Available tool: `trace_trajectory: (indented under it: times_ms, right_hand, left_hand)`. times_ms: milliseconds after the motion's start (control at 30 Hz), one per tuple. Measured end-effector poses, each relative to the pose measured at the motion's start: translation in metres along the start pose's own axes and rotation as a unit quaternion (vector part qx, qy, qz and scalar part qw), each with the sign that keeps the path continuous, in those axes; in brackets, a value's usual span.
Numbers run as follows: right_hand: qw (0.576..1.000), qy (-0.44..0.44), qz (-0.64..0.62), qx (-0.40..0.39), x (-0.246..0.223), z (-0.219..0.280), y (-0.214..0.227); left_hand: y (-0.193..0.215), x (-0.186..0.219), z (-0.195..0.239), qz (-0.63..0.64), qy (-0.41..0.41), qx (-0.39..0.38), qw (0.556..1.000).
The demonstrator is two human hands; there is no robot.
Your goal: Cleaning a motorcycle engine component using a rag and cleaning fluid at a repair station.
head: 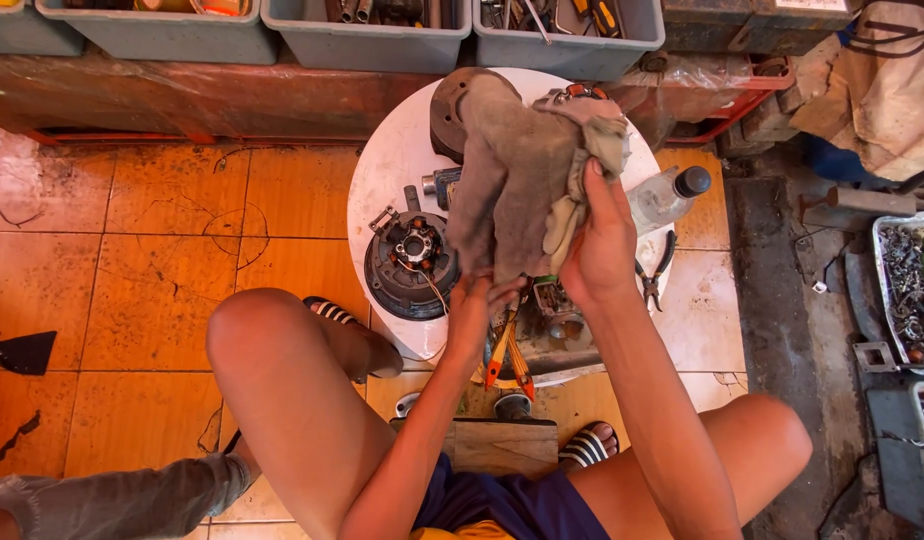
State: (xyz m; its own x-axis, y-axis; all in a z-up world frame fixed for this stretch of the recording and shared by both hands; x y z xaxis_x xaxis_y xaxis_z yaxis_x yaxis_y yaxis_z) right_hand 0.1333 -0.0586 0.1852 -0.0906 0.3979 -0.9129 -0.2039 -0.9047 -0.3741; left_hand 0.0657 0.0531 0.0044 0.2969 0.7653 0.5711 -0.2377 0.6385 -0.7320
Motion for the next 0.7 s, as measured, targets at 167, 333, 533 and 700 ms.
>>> trace_trajectory:
  times_ms: [167,333,533,700]
  right_hand:
    - [0.998,-0.020,-0.024,0.047,-0.008,0.018,0.005]
    - [0.995,-0.045,-0.044,0.083,0.003,0.032,0.020]
    - [0.978,0.071,0.138,0.137,0.033,0.033,0.071]
    - [0.919,0.115,0.364,0.100,0.080,0.024,0.147]
  left_hand:
    - [0.030,-0.080,-0.041,0.143,0.044,-0.071,0.986]
    - [0.040,-0.088,-0.043,0.128,0.013,-0.100,0.987]
    - [0.038,-0.091,-0.041,0.035,-0.003,-0.114,0.993]
    - [0.018,-0.074,-0.028,-0.039,-0.018,-0.126,0.991]
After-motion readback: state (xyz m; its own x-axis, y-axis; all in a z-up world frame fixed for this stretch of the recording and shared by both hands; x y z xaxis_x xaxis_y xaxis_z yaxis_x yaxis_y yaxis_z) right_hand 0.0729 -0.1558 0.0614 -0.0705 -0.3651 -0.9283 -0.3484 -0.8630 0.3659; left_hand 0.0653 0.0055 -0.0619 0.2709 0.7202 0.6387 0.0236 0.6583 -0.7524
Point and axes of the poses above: each hand's wrist, its own z-axis away from the middle knuckle, its own y-axis out of the back of the hand, x = y × z, the point moved 4 cm from there along -z, towards the middle knuckle, and after that the axes turned 15 degrees about z, right-handed, at the moved point
